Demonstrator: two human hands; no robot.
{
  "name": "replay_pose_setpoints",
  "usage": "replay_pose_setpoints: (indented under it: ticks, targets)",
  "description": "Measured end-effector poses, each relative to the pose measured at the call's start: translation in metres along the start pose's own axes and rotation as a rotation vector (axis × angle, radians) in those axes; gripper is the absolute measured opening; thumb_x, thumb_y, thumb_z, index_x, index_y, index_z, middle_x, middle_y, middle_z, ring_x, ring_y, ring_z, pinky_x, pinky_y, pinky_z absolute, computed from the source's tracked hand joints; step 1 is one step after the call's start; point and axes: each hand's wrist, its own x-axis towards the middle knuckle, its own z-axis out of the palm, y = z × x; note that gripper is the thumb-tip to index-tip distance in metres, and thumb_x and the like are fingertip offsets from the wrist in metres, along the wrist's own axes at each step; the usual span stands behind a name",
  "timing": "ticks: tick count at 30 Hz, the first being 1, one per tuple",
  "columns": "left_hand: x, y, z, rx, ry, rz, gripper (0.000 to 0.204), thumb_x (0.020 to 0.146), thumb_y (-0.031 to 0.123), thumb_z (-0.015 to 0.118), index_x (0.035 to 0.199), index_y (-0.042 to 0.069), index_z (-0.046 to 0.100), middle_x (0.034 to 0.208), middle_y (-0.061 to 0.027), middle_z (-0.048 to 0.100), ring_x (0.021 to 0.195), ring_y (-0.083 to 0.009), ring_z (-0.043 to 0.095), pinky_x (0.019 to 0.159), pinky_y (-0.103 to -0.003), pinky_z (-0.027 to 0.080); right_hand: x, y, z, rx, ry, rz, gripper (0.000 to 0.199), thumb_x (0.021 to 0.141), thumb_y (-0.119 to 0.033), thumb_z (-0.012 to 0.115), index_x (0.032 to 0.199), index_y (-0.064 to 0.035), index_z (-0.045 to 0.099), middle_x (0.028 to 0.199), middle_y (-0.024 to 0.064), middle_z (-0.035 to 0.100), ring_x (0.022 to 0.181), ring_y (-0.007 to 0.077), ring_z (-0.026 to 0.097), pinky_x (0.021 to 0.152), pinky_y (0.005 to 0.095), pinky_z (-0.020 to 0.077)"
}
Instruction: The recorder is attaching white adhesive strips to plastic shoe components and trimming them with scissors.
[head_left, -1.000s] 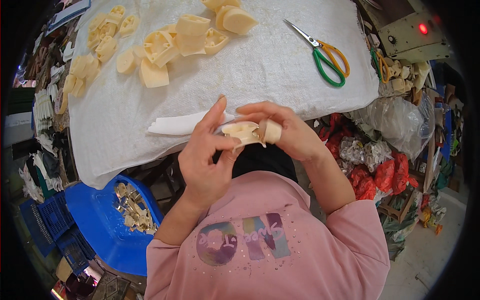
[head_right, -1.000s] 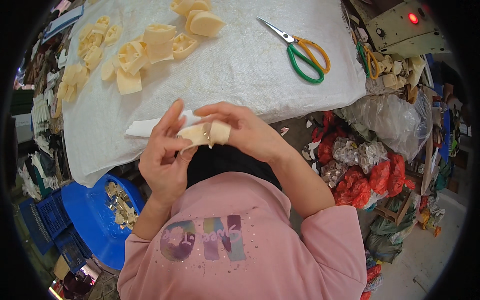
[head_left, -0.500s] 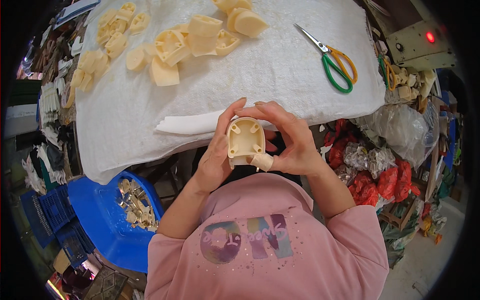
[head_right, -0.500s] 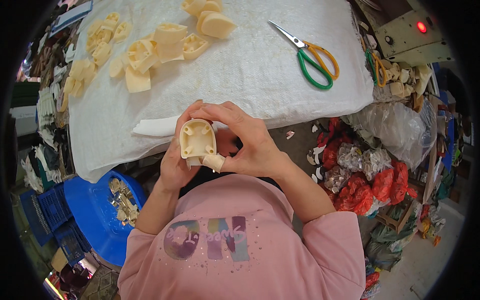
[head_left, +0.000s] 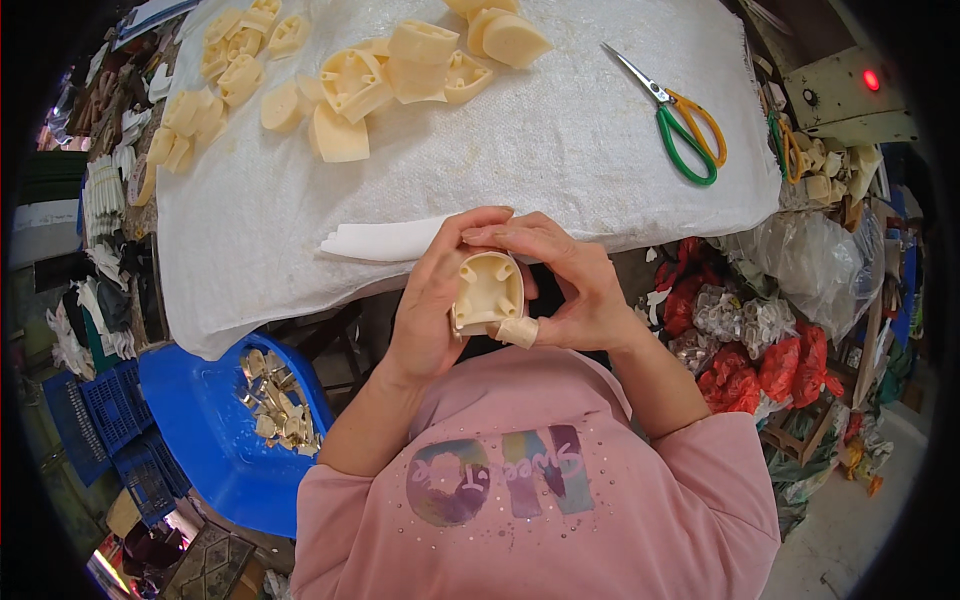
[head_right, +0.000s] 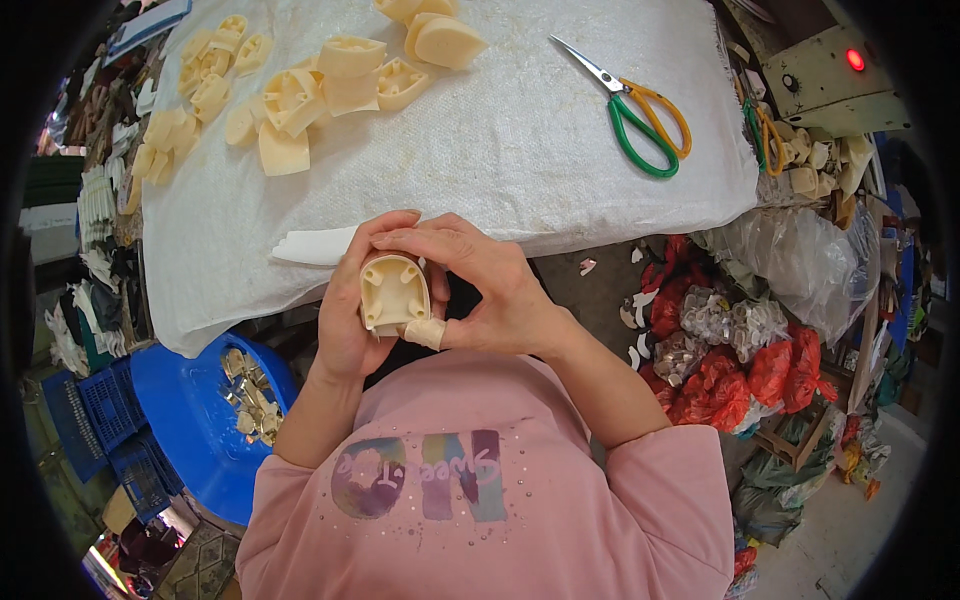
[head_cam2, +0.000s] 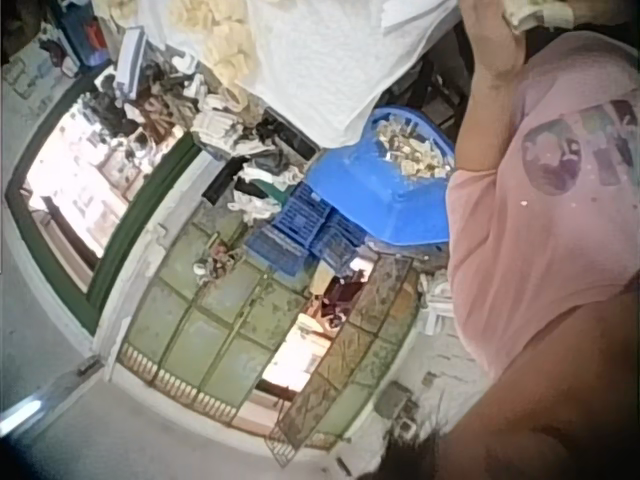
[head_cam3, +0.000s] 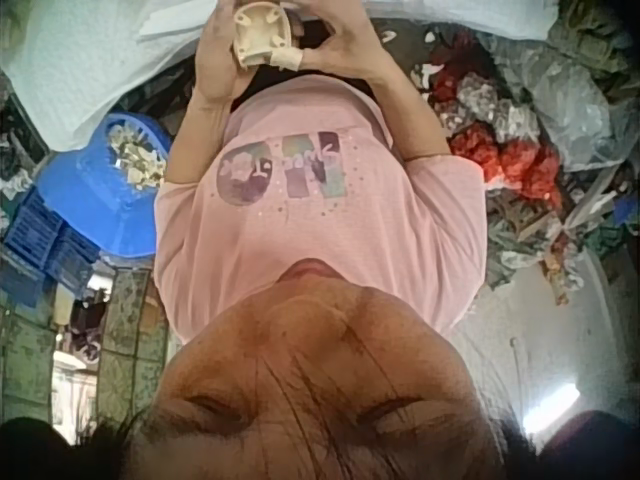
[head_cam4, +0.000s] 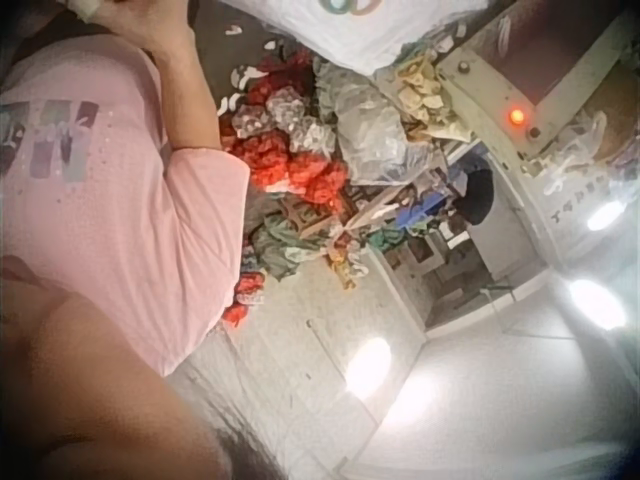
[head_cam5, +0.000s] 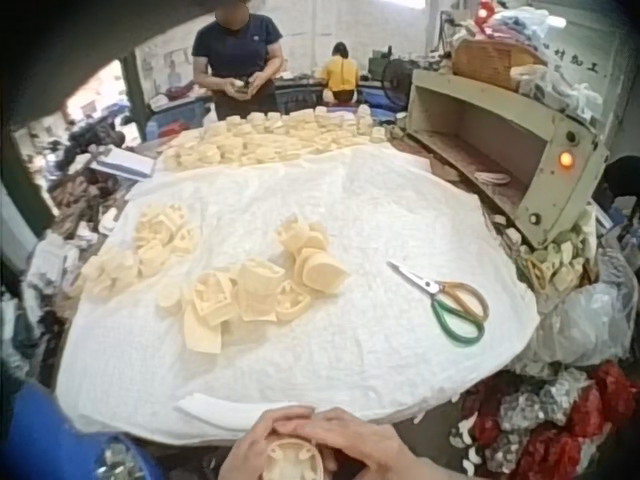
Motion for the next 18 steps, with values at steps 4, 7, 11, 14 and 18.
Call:
replay_pose_setpoints:
  ticks: [4, 7, 11, 14, 18]
  targets:
    - [-0.001, -0.012, -0.005, 0.164, 0.003, 0.094, 0.054, 0.090, 0.036, 0.052, 0.129, 0.003, 0.033, 0.091, -0.0154, 0.055, 0.076, -0.0212, 0.058, 0.064, -0.031, 0.052, -0.004, 0.004, 0.005, 0.040, 0.022, -0.012, 0.067, 0.062, -0.013, 0.080, 0.124, -0.0089, 0.053, 0.112, 0.0049, 0.063, 0.097, 0.0249, 0.060, 0.076, 0.0308, 0.0517]
    - [-0.002, -0.013, -0.003, 0.221, 0.020, 0.116, 0.055, 0.090, 0.038, 0.051, 0.130, 0.005, 0.032, 0.092, -0.0153, 0.054, 0.077, -0.0207, 0.058, 0.062, -0.031, 0.052, -0.006, 0.005, 0.006, 0.160, 0.008, 0.080, 0.069, 0.062, -0.015, 0.081, 0.124, -0.0102, 0.053, 0.113, 0.0035, 0.062, 0.101, 0.0234, 0.057, 0.081, 0.0322, 0.0489]
    - [-0.002, -0.008, 0.002, 0.190, 0.021, 0.113, 0.067, 0.091, 0.053, 0.045, 0.136, 0.008, 0.026, 0.093, -0.0152, 0.054, 0.081, -0.0197, 0.057, 0.059, -0.030, 0.051, -0.002, 0.004, 0.001, 0.029, -0.058, 0.012, 0.067, 0.064, -0.016, 0.081, 0.124, -0.0102, 0.053, 0.116, 0.0063, 0.059, 0.102, 0.0217, 0.053, 0.088, 0.0343, 0.0444]
    - [-0.002, -0.006, 0.008, 0.094, 0.108, 0.148, 0.082, 0.087, 0.069, 0.036, 0.139, 0.008, 0.022, 0.094, -0.0154, 0.054, 0.076, -0.0191, 0.057, 0.056, -0.029, 0.050, -0.003, 0.005, 0.008, 0.191, 0.018, 0.094, 0.051, 0.078, -0.023, 0.072, 0.123, -0.0075, 0.054, 0.115, 0.0089, 0.056, 0.104, 0.0193, 0.049, 0.093, 0.0370, 0.0391]
    - [-0.001, -0.009, -0.002, 0.117, -0.068, 0.091, 0.089, 0.084, 0.075, 0.027, 0.139, 0.006, 0.023, 0.098, -0.0149, 0.056, 0.081, -0.0183, 0.058, 0.058, -0.027, 0.050, 0.012, 0.002, 0.005, 0.692, 0.045, 0.375, 0.059, 0.090, -0.054, 0.048, 0.108, 0.0002, 0.060, 0.103, 0.0084, 0.057, 0.092, 0.0142, 0.055, 0.075, 0.0270, 0.0462]
